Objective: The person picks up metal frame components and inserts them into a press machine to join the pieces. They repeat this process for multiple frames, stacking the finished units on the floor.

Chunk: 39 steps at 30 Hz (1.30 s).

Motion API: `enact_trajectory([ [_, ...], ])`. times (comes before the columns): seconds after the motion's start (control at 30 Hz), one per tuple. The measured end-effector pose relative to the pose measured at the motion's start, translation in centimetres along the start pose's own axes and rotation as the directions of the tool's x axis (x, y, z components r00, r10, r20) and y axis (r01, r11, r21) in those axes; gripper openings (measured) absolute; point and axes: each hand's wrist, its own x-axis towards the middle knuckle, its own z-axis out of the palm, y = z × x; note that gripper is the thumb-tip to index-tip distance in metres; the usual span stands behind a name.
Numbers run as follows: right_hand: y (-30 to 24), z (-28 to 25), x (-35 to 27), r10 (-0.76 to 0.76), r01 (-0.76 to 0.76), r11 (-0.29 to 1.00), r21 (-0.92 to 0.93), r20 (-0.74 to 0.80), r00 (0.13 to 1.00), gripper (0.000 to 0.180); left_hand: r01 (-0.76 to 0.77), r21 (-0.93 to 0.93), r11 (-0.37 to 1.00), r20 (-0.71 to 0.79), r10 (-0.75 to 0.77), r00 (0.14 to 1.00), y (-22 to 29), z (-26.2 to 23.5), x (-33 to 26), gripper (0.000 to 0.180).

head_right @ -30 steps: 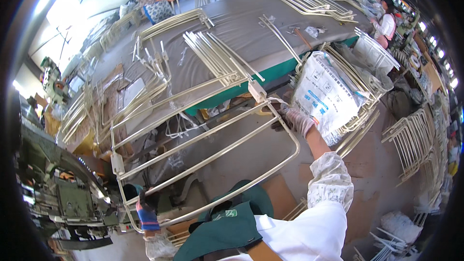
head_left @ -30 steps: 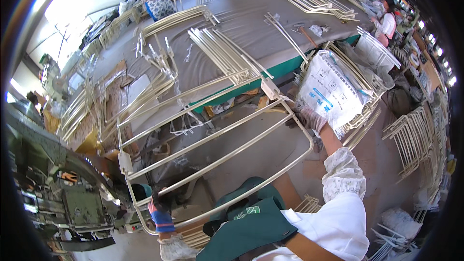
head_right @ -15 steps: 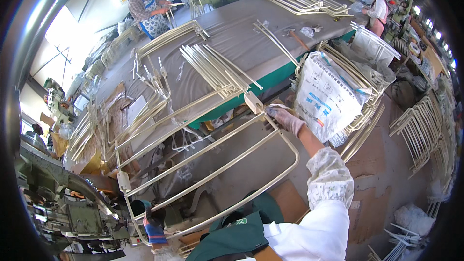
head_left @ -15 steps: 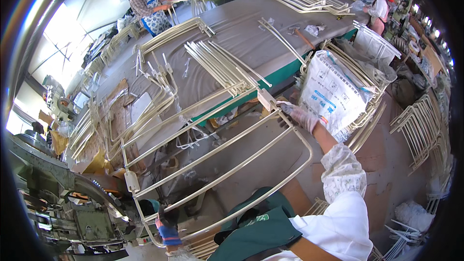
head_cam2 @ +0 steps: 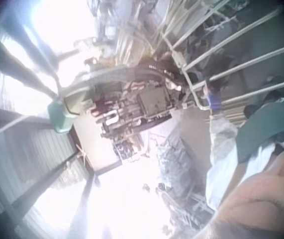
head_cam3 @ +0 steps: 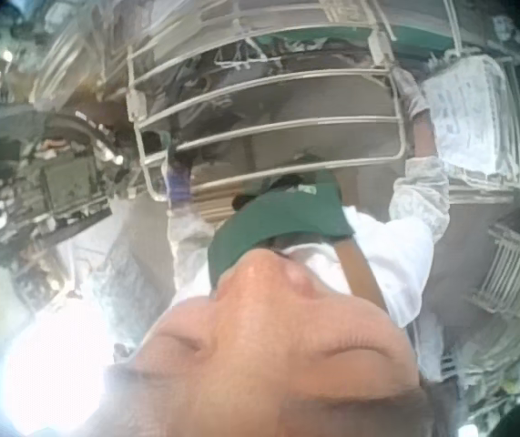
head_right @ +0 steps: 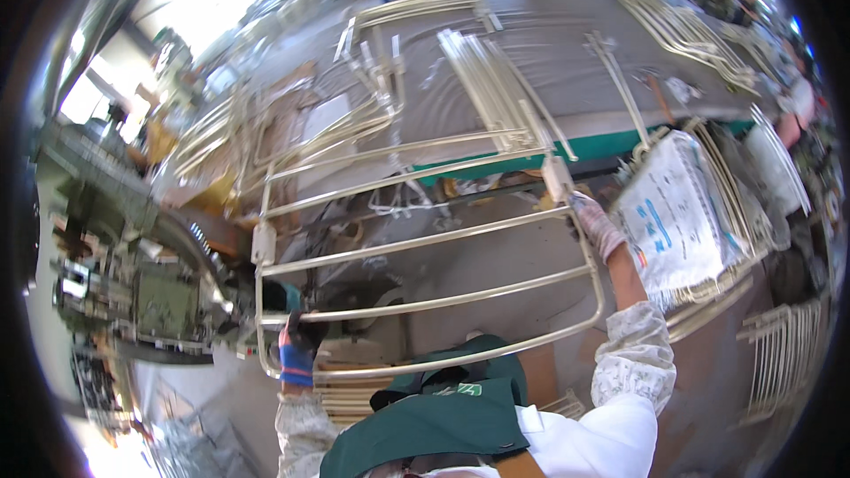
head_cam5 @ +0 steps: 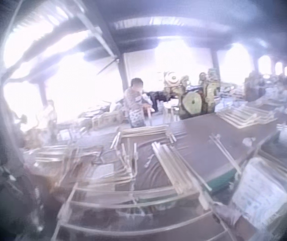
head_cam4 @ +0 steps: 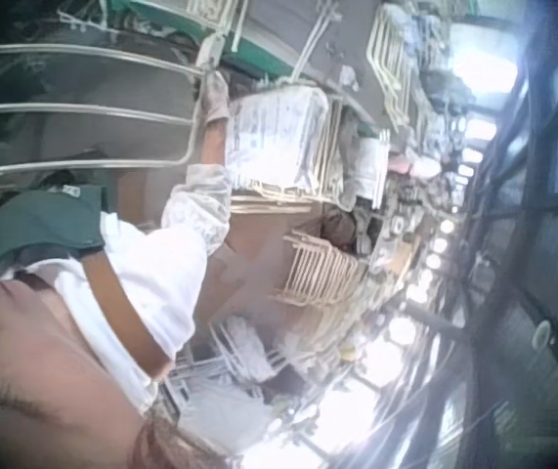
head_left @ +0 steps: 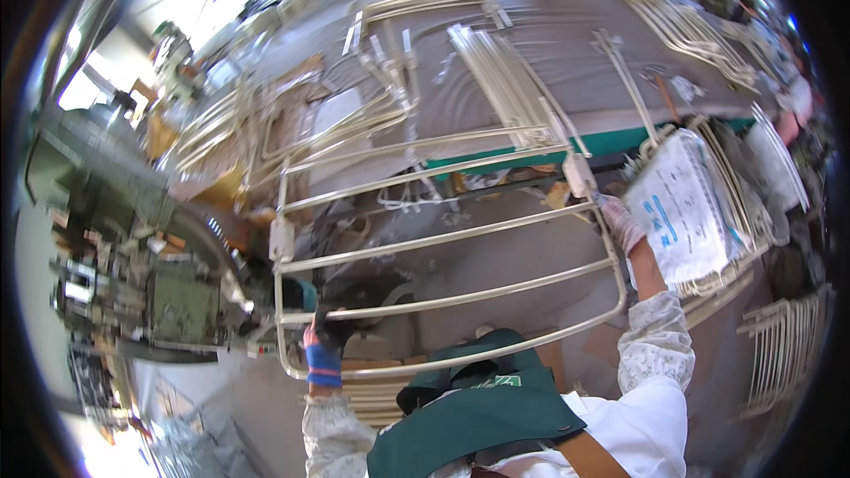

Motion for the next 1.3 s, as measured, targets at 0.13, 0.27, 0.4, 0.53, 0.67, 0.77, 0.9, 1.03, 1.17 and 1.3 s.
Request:
enact_trajectory([
  [0.13,1.3,0.1,2.0,-0.021,0.024,0.996,-0.084,0.029,0.999,0.025,0.121,-0.164,0.979,0.006,-0.122,0.993,3.0,0.5,-0.4,0.023],
  [0.27,0.8,0.0,2.3,0.039,-0.038,0.999,-0.018,0.044,0.998,0.024,0.326,-0.886,0.330,0.140,-0.480,0.866,4.8,1.0,0.2,0.024],
  [0.4,-0.4,0.9,1.7,-0.074,0.073,0.997,0.024,0.020,0.997,0.022,0.325,-0.926,0.191,0.163,-0.574,0.802,5.4,0.9,0.7,0.023],
  [0.53,-0.5,0.7,1.3,-0.047,0.052,0.996,0.077,-0.062,0.997,0.028,0.361,-0.927,0.103,0.242,-0.571,0.785,4.1,-0.1,0.5,0.021],
  [0.67,-0.3,1.0,0.4,0.043,-0.043,0.999,0.030,-0.018,0.999,0.026,0.348,-0.929,0.127,0.225,-0.554,0.802,4.6,0.0,0.3,0.019],
  [0.77,-0.2,0.9,-0.4,-0.036,0.033,0.996,0.085,0.041,0.998,0.024,0.368,-0.912,0.181,0.234,-0.507,0.830,4.4,0.0,0.6,0.019],
  [0.9,-0.1,0.0,-2.1,0.259,-0.277,0.933,0.231,0.104,0.960,0.044,0.421,-0.881,0.215,0.256,-0.531,0.808,5.5,0.3,0.6,0.020],
  [1.03,7.0,-3.9,-2.9,0.407,-0.569,0.755,0.326,0.447,0.796,0.055,0.411,-0.893,0.185,0.267,-0.518,0.813,2.6,0.5,0.3,0.022],
  [1.17,4.7,-1.8,-7.2,0.318,-0.342,0.930,0.137,0.166,0.933,0.056,0.420,-0.882,0.212,0.270,-0.503,0.821,3.5,0.5,0.3,0.025],
  [1.3,8.2,-2.4,-2.4,-0.024,0.003,0.960,-0.279,-0.069,0.997,0.052,-0.318,0.129,0.939,-0.053,0.327,0.944,3.8,-0.2,0.4,0.018],
])
